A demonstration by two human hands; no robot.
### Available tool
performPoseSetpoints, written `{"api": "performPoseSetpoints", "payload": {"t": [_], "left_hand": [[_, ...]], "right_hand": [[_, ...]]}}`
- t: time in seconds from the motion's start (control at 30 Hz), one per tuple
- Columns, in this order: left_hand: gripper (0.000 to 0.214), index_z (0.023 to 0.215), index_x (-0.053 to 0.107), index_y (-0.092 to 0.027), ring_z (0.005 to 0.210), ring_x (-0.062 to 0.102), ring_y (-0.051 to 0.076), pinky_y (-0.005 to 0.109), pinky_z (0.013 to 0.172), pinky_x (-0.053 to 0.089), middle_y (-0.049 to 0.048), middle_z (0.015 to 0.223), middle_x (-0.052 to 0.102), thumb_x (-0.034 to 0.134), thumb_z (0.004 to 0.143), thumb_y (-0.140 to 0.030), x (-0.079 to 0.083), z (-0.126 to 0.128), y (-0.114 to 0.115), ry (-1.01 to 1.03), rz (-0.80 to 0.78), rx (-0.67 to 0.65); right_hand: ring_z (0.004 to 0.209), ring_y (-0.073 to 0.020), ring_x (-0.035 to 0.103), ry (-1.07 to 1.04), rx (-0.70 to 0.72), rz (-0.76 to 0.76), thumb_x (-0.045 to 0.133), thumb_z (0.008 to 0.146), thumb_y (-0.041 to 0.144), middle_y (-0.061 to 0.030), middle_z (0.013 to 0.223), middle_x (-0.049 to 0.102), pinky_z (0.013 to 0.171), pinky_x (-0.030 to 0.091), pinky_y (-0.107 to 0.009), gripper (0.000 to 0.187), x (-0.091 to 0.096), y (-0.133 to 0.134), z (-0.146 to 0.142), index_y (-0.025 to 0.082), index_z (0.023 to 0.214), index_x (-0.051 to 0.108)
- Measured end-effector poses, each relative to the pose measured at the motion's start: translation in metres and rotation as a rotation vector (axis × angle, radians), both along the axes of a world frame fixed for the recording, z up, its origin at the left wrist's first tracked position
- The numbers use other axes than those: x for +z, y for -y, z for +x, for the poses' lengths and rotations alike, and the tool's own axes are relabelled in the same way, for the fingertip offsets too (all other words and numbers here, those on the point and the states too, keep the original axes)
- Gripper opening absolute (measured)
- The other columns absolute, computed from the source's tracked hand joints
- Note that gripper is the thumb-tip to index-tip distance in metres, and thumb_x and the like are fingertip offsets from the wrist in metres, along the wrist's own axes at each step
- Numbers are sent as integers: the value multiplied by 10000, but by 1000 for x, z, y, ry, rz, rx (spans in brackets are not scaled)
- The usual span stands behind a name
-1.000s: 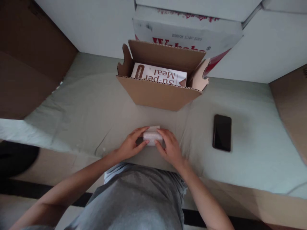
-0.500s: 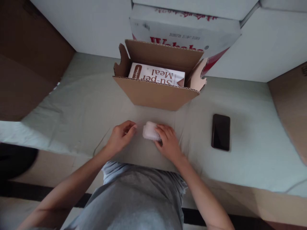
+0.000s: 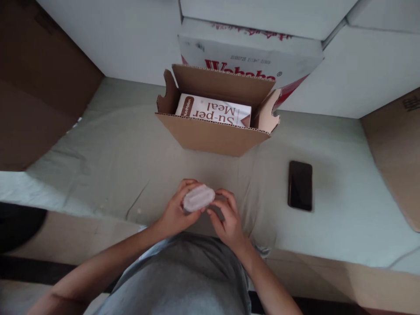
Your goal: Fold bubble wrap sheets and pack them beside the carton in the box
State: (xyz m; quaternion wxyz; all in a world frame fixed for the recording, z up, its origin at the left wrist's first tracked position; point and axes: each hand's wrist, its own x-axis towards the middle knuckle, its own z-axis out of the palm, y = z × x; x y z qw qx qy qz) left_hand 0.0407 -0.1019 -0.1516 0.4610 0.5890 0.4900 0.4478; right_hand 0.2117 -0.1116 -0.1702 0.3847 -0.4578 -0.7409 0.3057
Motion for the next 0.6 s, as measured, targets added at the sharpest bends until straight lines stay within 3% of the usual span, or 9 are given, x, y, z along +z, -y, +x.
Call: {"api": "performPoseSetpoints", "payload": {"t": [0.1, 0.23, 0.4, 0.5, 0.6], "left_hand": [[528, 1141, 533, -228, 1019, 543, 194, 331, 867, 473, 64, 1072, 527, 586, 639, -73, 10, -7, -2, 26, 102, -131], [671, 1269, 452, -253, 1017, 568, 201, 346, 879, 474, 69, 1129, 581, 533, 636, -44, 19, -11, -5, -26, 128, -287], [721, 1362, 346, -199, 1138, 505, 260, 434, 954, 444, 119, 1179, 573, 536, 670, -127, 29, -14, -13, -141, 351, -350], [676, 1362, 337, -119, 1230, 449, 287, 457, 992, 429, 185, 1264, 522, 543, 720, -174, 44, -20, -26, -228, 462, -324], [487, 1239, 477, -121, 1295, 414, 259, 433, 1055, 385, 162, 1244, 571, 499, 755, -68, 69, -27, -49, -413, 633, -296]], "right_hand": [[1133, -223, 542, -104, -54, -50, 583, 801, 119, -84, 1197, 547, 942, 468, -430, 320, 9, -3, 7, 266, 1077, 516], [1119, -212, 573, -31, 102, -164, 560, 776, 82, -100, 1215, 591, 939, 489, -399, 599, 30, -13, 15, 249, 1326, 392], [926, -207, 617, 108, 231, -28, 541, 771, 52, -58, 963, 672, 804, 527, -372, 396, 71, -36, 32, 236, 1120, 575], [896, -207, 624, 142, 108, 36, 590, 784, 95, -68, 980, 665, 756, 530, -355, 287, 107, -61, 56, 224, 1040, 606], [911, -210, 626, 182, -184, 349, 642, 749, 88, -62, 993, 664, 751, 524, -349, 288, 151, -102, 78, 242, 992, 643]]}}
